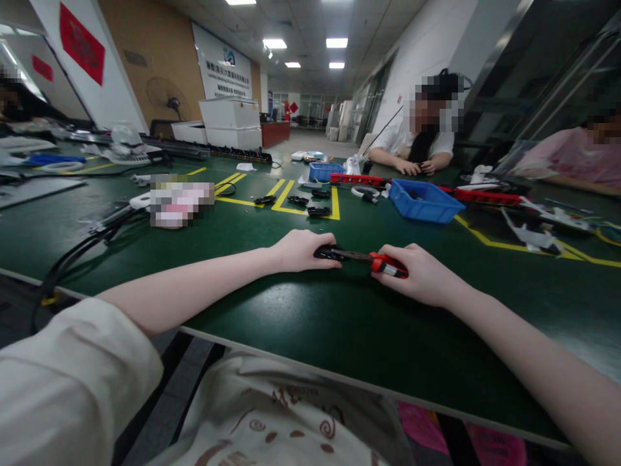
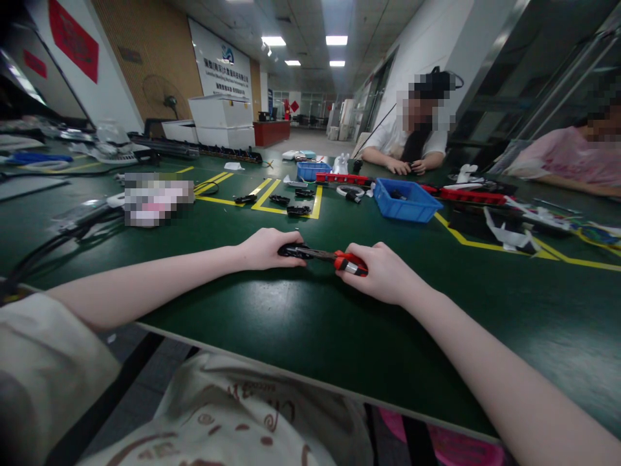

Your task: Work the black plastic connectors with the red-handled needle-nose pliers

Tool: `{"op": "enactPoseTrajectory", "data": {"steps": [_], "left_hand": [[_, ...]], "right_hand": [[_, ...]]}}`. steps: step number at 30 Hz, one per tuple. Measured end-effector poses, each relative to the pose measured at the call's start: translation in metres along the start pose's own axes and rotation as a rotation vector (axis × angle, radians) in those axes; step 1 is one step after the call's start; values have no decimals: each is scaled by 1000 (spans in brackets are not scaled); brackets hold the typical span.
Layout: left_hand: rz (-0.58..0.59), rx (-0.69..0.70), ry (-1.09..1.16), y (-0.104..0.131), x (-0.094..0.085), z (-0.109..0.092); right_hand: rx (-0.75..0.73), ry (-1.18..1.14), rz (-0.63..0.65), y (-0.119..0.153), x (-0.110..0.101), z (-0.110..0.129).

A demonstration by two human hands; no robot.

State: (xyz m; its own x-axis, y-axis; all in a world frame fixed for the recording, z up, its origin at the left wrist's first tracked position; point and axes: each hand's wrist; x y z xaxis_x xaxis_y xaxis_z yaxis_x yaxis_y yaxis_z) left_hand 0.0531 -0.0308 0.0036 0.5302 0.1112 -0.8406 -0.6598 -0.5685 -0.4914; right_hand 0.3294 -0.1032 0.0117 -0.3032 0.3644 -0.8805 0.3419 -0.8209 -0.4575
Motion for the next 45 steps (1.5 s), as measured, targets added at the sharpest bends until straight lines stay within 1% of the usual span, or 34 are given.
{"op": "enactPoseTrajectory", "data": {"steps": [4,11,14,19,23,30,33,36,39,45], "left_hand": [[28,5,-5,0,0,0],[24,22,45,0,1,2],[21,23,39,-1,1,3],[53,37,38,-1,0,2],[63,44,71,-2,2,4],[44,11,112,-2,6,11],[32,30,109,-2,6,11],[24,47,67,-1,6,10],[39,47,31,-1,4,8],[65,57,-2,0,1,4]], "right_hand": [[20,9,47,-2,-4,2],[68,-14,107,-3,-8,4],[78,-16,115,-3,-9,5],[68,6,124,-3,-11,7],[5,61,73,-3,-10,7],[-182,185,-124,-4,-1,1],[-234,236,-173,-4,1,-3],[-266,247,-192,-3,2,-5],[-276,242,-195,-2,0,-6],[-292,207,-169,-2,-2,-11]]}}
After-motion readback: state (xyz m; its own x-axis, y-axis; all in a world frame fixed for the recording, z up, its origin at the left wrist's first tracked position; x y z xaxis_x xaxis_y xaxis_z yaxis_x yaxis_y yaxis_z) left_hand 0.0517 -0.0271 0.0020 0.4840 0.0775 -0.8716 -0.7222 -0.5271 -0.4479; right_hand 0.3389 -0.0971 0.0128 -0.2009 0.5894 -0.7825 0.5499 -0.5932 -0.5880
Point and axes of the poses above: each hand's wrist, its own y-axis away from the middle knuckle, its own x-axis out of the palm, z = x × y, and after that the axes turned 15 degrees about -z, right-handed
